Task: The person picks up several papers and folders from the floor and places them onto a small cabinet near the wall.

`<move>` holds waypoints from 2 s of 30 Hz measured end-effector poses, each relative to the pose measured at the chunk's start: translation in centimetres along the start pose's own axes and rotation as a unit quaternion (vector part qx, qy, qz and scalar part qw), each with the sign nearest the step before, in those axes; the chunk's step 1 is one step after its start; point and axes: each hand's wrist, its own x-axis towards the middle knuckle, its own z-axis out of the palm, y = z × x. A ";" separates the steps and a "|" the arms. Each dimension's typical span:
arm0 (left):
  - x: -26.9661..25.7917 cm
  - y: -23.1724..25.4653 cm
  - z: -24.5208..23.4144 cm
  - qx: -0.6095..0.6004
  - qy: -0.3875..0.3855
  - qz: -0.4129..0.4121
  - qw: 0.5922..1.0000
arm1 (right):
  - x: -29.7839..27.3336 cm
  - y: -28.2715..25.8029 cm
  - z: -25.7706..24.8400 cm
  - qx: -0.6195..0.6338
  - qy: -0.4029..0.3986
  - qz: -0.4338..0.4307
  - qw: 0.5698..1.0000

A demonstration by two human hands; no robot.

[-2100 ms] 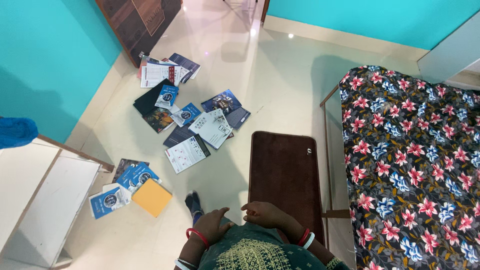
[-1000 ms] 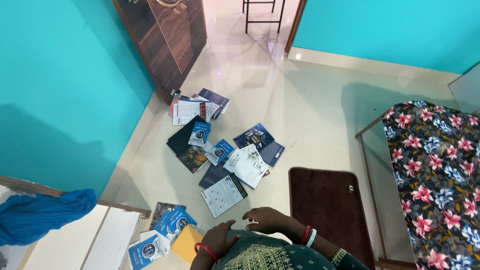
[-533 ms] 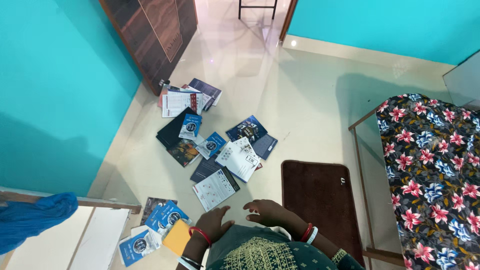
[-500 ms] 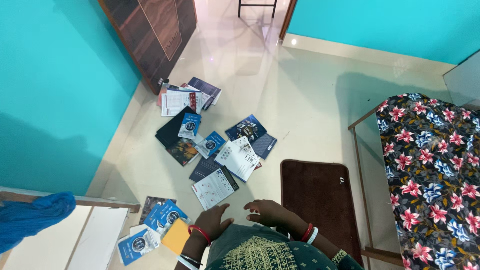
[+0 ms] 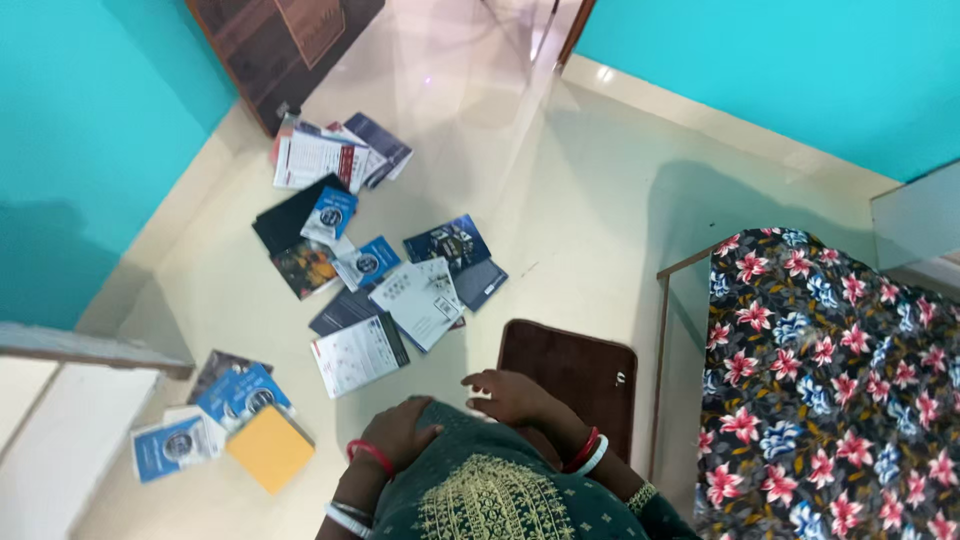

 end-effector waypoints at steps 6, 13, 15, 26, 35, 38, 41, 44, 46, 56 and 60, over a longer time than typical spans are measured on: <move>4.0 7.6 3.2 -0.014 0.031 0.034 0.999 | -3.8 5.1 -4.9 -0.005 -0.019 0.014 1.000; 5.7 12.9 3.2 0.005 -0.037 -0.058 0.998 | -6.6 9.8 -7.7 0.018 -0.037 0.043 0.998; 6.5 13.8 3.7 0.031 -0.046 -0.059 0.997 | -6.9 10.6 -8.2 0.015 -0.040 0.045 0.998; 9.1 15.4 4.4 0.064 -0.045 -0.049 0.996 | -7.3 14.0 -9.3 0.005 0.014 0.003 1.000; 9.6 13.1 3.5 0.021 -0.031 -0.025 0.999 | -6.1 13.5 -9.2 0.029 -0.018 0.057 0.998; 9.8 12.0 2.6 0.019 -0.027 -0.016 0.999 | -5.2 12.8 -9.2 0.037 -0.015 0.012 0.999; 9.1 11.1 2.1 0.026 -0.013 -0.028 0.999 | -4.4 11.6 -8.4 0.019 -0.026 0.035 0.999; 8.4 10.4 0.6 -0.001 0.111 -0.015 0.994 | -3.7 9.8 -7.9 0.029 0.005 -0.005 1.000; 7.9 9.8 -1.2 -0.048 0.175 -0.033 0.983 | -2.9 8.5 -7.8 0.052 -0.004 0.022 0.998; 5.2 1.2 -8.3 -0.025 0.254 0.013 0.967 | 4.8 -0.2 -5.0 -0.001 -0.005 -0.009 1.000; 4.5 -1.4 -11.1 -0.073 0.190 -0.036 0.978 | 7.5 -3.9 -4.6 -0.003 -0.034 0.031 0.999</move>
